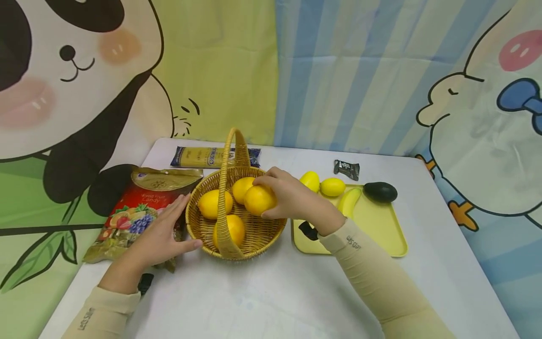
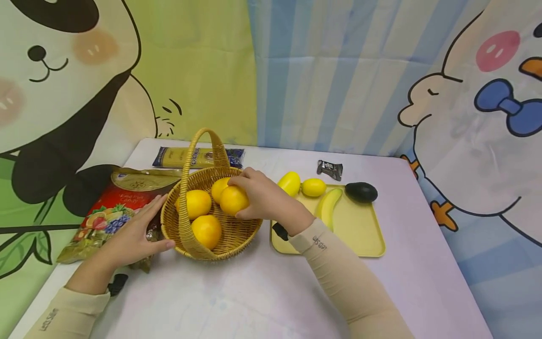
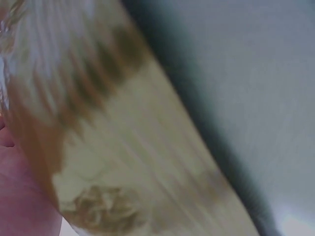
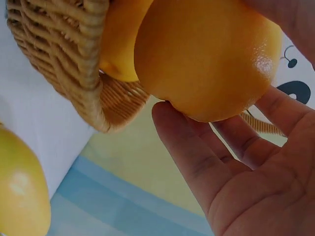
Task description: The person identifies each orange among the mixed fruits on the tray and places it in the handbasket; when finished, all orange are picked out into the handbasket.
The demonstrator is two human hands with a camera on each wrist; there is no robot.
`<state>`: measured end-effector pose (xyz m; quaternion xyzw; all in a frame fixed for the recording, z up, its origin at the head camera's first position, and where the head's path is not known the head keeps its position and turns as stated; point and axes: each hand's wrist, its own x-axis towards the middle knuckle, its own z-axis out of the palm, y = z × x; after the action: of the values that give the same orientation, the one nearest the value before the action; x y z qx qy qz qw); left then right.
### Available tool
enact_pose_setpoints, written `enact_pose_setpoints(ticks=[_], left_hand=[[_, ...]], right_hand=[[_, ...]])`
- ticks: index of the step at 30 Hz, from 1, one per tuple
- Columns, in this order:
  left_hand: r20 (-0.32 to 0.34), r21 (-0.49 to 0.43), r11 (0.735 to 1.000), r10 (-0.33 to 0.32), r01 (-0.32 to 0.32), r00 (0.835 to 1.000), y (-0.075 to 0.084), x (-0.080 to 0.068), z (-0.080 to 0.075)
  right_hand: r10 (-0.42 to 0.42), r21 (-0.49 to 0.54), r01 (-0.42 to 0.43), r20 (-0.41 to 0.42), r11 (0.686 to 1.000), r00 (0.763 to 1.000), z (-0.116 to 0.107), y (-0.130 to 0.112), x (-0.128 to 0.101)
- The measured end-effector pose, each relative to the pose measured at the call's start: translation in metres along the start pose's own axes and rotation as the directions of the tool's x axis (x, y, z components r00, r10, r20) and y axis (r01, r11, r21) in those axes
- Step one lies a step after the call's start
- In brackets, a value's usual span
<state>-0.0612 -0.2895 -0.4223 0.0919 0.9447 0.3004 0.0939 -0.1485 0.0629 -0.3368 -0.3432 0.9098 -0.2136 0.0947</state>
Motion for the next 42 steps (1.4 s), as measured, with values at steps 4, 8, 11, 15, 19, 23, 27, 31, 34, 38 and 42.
enact_pose_setpoints(ticks=[4, 8, 11, 15, 19, 23, 27, 31, 34, 38, 42], left_hand=[[0.0, 0.001, 1.0, -0.004, 0.004, 1.0, 0.001, -0.001, 0.0], [0.002, -0.001, 1.0, -0.003, 0.003, 1.0, 0.002, -0.001, 0.0], [0.003, -0.004, 1.0, 0.002, -0.002, 1.0, 0.002, -0.001, 0.001], [0.005, -0.006, 1.0, 0.007, -0.007, 1.0, 0.004, -0.002, 0.001], [0.004, -0.005, 1.0, 0.008, -0.008, 1.0, 0.004, -0.001, 0.001], [0.004, -0.006, 1.0, 0.005, -0.005, 1.0, 0.004, -0.001, 0.002], [0.006, -0.008, 1.0, 0.001, -0.001, 1.0, 0.004, -0.001, 0.002], [0.007, -0.008, 1.0, 0.001, -0.001, 1.0, 0.003, 0.0, 0.003], [0.007, -0.006, 1.0, 0.0, 0.0, 1.0, 0.003, 0.0, 0.003], [0.011, -0.008, 1.0, -0.002, 0.002, 1.0, 0.003, -0.001, 0.002], [0.011, -0.011, 1.0, -0.008, 0.008, 1.0, 0.003, -0.001, 0.001]], right_hand=[[0.004, -0.026, -0.002, 0.059, 1.0, 0.998, 0.006, -0.004, 0.004], [0.009, -0.062, -0.002, 0.11, 0.998, 0.994, 0.011, -0.005, 0.008], [0.011, -0.088, 0.001, 0.14, 0.996, 0.99, 0.015, -0.005, 0.01], [0.01, -0.115, 0.009, 0.17, 0.993, 0.985, 0.02, -0.005, 0.013], [0.022, -0.141, 0.006, 0.197, 0.99, 0.98, 0.022, -0.008, 0.015], [0.041, -0.164, -0.003, 0.223, 0.986, 0.974, 0.025, -0.008, 0.017], [0.055, -0.175, -0.01, 0.25, 0.984, 0.967, 0.029, -0.008, 0.019], [0.064, -0.183, -0.015, 0.266, 0.983, 0.962, 0.03, -0.009, 0.019], [0.067, -0.179, -0.019, 0.265, 0.984, 0.962, 0.031, -0.009, 0.018], [0.079, -0.163, -0.038, 0.255, 0.986, 0.964, 0.031, -0.008, 0.014], [0.079, -0.114, -0.054, 0.225, 0.992, 0.971, 0.027, -0.007, 0.007]])
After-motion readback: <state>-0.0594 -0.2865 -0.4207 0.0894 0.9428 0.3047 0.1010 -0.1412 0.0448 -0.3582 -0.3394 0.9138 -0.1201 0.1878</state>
